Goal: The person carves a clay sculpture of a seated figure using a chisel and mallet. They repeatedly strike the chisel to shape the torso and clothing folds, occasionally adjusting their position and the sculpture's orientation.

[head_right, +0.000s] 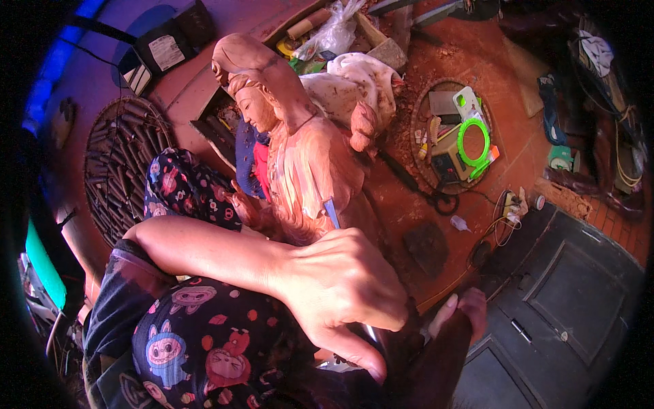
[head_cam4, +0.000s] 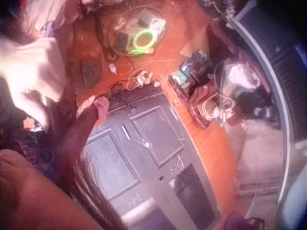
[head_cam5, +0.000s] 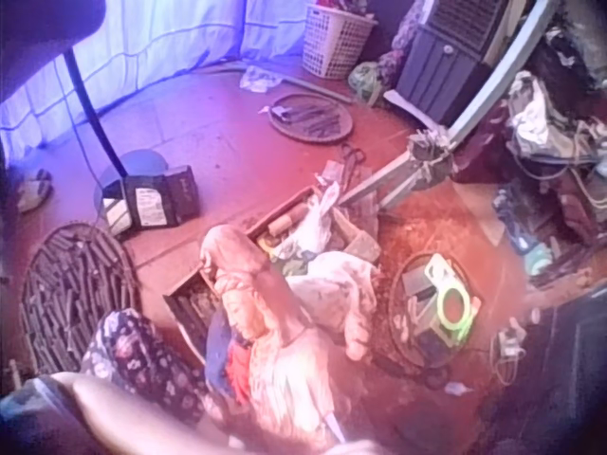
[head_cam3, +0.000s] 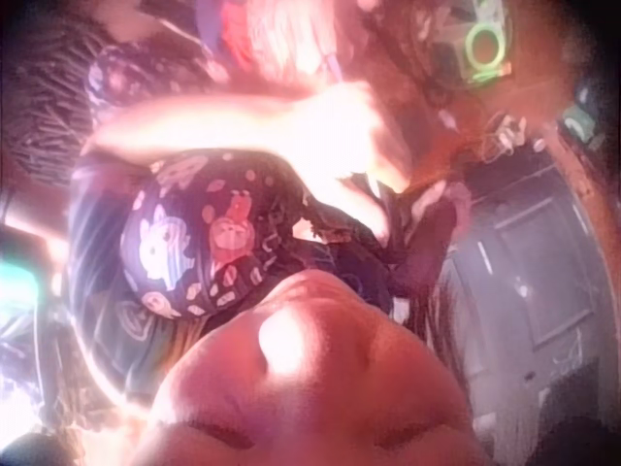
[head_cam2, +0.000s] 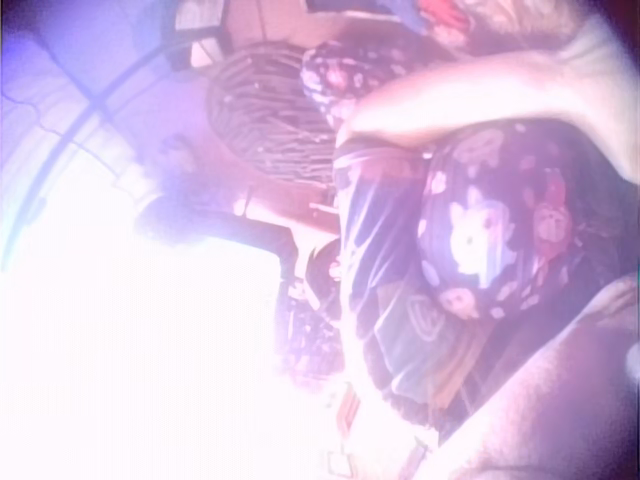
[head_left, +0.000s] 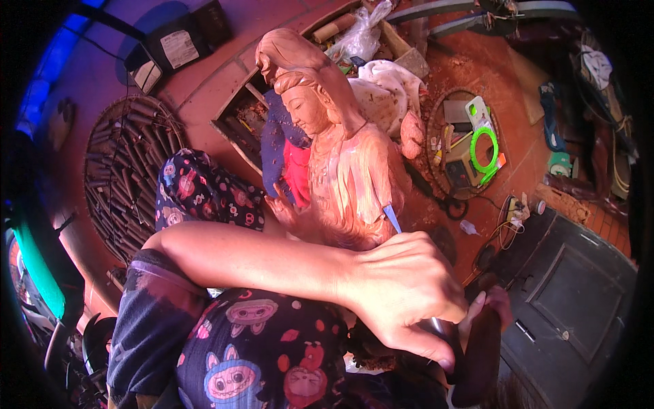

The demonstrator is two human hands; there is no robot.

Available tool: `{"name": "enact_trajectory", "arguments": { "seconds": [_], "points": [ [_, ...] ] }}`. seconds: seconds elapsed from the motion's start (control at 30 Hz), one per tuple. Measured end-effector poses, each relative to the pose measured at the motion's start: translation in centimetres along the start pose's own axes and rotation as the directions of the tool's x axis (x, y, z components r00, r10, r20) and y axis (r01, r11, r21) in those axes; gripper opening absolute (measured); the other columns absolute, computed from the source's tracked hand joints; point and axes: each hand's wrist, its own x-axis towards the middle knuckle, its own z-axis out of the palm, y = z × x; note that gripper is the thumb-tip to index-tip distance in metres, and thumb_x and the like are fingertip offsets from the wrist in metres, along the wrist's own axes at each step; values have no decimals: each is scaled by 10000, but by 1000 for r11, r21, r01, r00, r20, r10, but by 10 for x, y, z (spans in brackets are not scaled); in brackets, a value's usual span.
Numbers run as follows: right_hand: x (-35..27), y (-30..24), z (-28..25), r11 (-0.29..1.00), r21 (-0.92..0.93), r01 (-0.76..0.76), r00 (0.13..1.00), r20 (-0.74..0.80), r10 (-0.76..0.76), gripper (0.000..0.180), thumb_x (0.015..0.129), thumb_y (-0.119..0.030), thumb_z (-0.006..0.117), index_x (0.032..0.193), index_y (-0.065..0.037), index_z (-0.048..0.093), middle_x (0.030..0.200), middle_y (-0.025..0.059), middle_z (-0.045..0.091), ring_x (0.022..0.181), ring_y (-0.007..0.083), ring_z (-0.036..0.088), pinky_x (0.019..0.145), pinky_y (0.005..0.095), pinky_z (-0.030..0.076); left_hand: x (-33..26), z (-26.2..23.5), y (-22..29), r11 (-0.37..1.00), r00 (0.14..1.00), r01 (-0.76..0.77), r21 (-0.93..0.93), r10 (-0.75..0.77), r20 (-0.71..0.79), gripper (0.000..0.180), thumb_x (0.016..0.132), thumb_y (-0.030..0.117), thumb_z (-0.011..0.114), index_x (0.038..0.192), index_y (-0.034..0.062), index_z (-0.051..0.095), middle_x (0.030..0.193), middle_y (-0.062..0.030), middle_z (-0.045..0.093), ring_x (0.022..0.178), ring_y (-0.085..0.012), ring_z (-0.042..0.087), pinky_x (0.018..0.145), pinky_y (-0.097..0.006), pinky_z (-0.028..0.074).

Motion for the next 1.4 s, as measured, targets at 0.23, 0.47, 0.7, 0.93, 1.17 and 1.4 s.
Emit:
{"name": "enact_trajectory", "arguments": {
  "seconds": [0.23,0.47,0.7,0.93,1.17,1.4],
  "points": [
    [-7,4,1,999,0,-34,999,-13,34,186,864,-4,621,918,-39,447,740,94,505,673,241,518,643,427,457,1,0,2,998,998,58,-37,-59,-23,480,790,509,695,652,65,580,606,-70,582,538,-340,598,436,-443,384],
    [-7,4,0,998,-33,-62,993,100,65,243,833,9,641,951,-47,436,740,88,516,653,235,518,648,428,464,4,-4,1,991,987,-116,72,107,118,456,820,500,702,728,84,539,669,-48,527,563,-256,589,431,-375,418],
    [-3,3,-2,999,15,-53,994,99,51,243,812,8,652,924,-41,442,735,85,515,630,233,515,634,427,463,9,0,12,998,958,55,-20,-47,283,470,684,479,759,672,29,625,560,-115,580,569,-359,624,505,-455,455],
    [-5,2,14,999,44,-6,1000,-29,8,235,730,19,671,845,-36,474,648,94,520,532,235,494,568,421,459,6,-3,8,991,966,112,-78,-91,240,459,686,456,740,647,27,578,580,-124,563,585,-373,617,502,-479,446],
    [4,0,8,998,39,-57,997,48,55,215,708,29,675,791,-31,485,613,101,525,519,241,499,557,410,458,4,-2,10,980,963,171,-103,-145,226,436,678,434,735,668,30,572,600,-119,562,587,-366,614,489,-474,444],
    [9,-6,2,996,-14,-86,986,145,87,240,747,15,690,816,-46,468,634,101,533,546,246,508,567,402,455,6,-10,8,992,971,42,-117,-14,237,492,864,535,606,757,59,548,682,-57,517,572,-258,576,447,-382,437]
  ]
}}
